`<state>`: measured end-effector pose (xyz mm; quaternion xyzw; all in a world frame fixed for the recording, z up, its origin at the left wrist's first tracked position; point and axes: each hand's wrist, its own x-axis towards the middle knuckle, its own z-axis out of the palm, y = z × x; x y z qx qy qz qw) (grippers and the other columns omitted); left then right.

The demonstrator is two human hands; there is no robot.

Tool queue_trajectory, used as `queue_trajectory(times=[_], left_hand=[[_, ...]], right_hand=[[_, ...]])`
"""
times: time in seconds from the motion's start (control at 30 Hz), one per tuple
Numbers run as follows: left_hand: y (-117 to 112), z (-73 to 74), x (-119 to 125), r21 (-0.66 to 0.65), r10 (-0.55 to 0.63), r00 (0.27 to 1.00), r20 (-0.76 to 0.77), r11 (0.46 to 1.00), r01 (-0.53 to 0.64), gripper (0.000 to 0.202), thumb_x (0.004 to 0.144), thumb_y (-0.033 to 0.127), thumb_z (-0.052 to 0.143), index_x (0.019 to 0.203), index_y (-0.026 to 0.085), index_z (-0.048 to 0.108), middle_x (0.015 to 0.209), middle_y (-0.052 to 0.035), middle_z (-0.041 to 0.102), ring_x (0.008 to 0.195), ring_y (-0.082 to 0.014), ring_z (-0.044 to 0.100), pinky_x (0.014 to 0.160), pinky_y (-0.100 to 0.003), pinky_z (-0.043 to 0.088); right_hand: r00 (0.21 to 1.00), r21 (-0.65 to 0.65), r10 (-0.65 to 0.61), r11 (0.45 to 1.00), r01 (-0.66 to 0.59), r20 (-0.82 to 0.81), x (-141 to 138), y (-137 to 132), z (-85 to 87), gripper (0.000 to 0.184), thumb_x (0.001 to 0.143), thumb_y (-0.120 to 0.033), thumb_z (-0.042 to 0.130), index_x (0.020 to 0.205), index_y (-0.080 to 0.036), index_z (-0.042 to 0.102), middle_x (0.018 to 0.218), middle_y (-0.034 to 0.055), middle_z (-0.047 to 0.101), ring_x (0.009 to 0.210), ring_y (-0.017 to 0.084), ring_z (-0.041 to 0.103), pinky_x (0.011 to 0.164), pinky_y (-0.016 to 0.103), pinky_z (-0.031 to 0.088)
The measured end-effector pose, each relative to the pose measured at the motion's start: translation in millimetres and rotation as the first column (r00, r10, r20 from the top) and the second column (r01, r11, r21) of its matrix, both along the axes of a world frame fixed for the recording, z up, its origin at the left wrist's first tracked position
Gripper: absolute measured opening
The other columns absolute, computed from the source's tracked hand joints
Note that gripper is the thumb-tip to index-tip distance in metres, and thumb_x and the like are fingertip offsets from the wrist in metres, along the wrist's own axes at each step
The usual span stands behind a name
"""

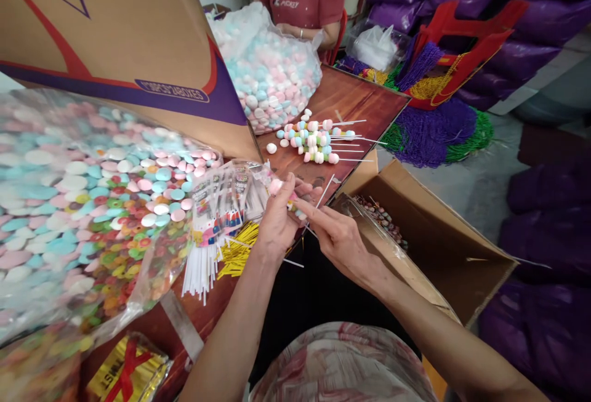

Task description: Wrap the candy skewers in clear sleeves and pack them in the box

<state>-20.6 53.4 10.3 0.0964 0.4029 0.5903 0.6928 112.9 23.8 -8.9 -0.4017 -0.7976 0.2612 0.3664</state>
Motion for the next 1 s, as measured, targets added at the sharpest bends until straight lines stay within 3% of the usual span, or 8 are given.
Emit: queue_trajectory(times=[0.17,0.37,0.47,0.53,0.67,0.8,0.9,1.0], left_hand=[[2,2.1,-4,0.006,-0.004,0.999,0.036,1.000,0.004,0.018,0.085,0.030,0.071,0.081,0.016,0.062,0.069,0.0000,0.069,0.073,-0.0175,0.073,0.063,-0.025,0.057],[-6,-9.4,4,0.083,-0.114,0.993,0.032,0.990,0.111,0.015,0.082,0.024,0.073,0.077,0.013,0.065,0.063,0.0008,0.066,0.071,-0.0157,0.073,0.084,-0.030,0.058],[-8,-8.9,-2,0.071,-0.202,0.979,0.029,0.977,0.200,0.017,0.082,0.028,0.073,0.082,0.012,0.067,0.071,-0.0037,0.071,0.079,-0.0207,0.074,0.083,-0.033,0.059],[-7,-4.5,-10,0.036,-0.237,0.971,0.001,0.971,0.237,0.021,0.083,0.032,0.072,0.089,0.012,0.067,0.082,-0.0081,0.074,0.085,-0.0231,0.074,0.080,-0.033,0.059],[-1,3.6,-21,0.032,-0.083,0.994,-0.076,0.996,0.085,0.024,0.087,0.040,0.068,0.091,0.016,0.065,0.092,-0.0094,0.075,0.089,-0.0235,0.074,0.075,-0.033,0.060],[5,1.7,-21,0.043,-0.007,0.999,-0.036,0.999,0.008,0.026,0.093,0.039,0.059,0.084,0.015,0.062,0.088,-0.0085,0.074,0.091,-0.0222,0.074,0.077,-0.032,0.059],[5,-1.5,-20,0.041,0.055,0.998,-0.023,0.998,-0.054,0.027,0.095,0.039,0.056,0.081,0.015,0.060,0.084,-0.0064,0.074,0.089,-0.0206,0.074,0.078,-0.031,0.059],[5,-2.2,-20,0.040,0.150,0.989,-0.018,0.988,-0.149,0.028,0.095,0.041,0.055,0.080,0.017,0.058,0.079,-0.0028,0.072,0.088,-0.0194,0.074,0.077,-0.030,0.058]], right_hand=[[0.993,-0.060,-0.109,0.993,0.107,-0.045,6,-15,-6.3,0.033,0.098,-0.022,0.050,0.128,-0.019,0.064,0.092,0.0045,0.077,0.065,0.012,0.068,0.067,0.022,0.054],[0.979,0.168,-0.204,0.966,0.197,0.024,-10,-12,-13.8,0.026,0.099,-0.019,0.045,0.105,-0.014,0.070,0.086,0.0094,0.075,0.073,0.016,0.070,0.070,0.024,0.053],[0.980,0.168,-0.194,0.969,0.183,0.053,-13,-10,-10.7,0.028,0.100,-0.019,0.042,0.097,-0.014,0.070,0.077,0.0071,0.073,0.067,0.014,0.067,0.068,0.023,0.052],[0.984,0.128,-0.175,0.976,0.176,-0.018,-9,-9,-9.9,0.026,0.100,-0.020,0.044,0.100,-0.016,0.070,0.082,0.0064,0.074,0.071,0.013,0.068,0.070,0.022,0.053],[0.981,0.061,-0.163,0.984,0.170,-0.110,0,-8,-12.6,0.022,0.099,-0.022,0.049,0.107,-0.019,0.070,0.089,0.0051,0.076,0.073,0.013,0.070,0.071,0.021,0.054],[0.995,0.053,-0.096,0.994,0.098,-0.040,0,-8,-14.4,0.022,0.100,-0.024,0.050,0.111,-0.017,0.068,0.093,0.0061,0.076,0.075,0.014,0.071,0.073,0.021,0.053],[0.992,0.007,-0.127,0.992,0.128,-0.011,-2,-9,-14.6,0.031,0.100,-0.025,0.050,0.128,-0.017,0.061,0.099,0.0064,0.077,0.071,0.013,0.071,0.071,0.021,0.055],[0.999,0.010,-0.049,0.999,0.050,-0.021,-2,-11,-14.7,0.041,0.101,-0.020,0.044,0.140,-0.021,0.054,0.117,0.0071,0.074,0.089,0.015,0.074,0.082,0.023,0.057]])
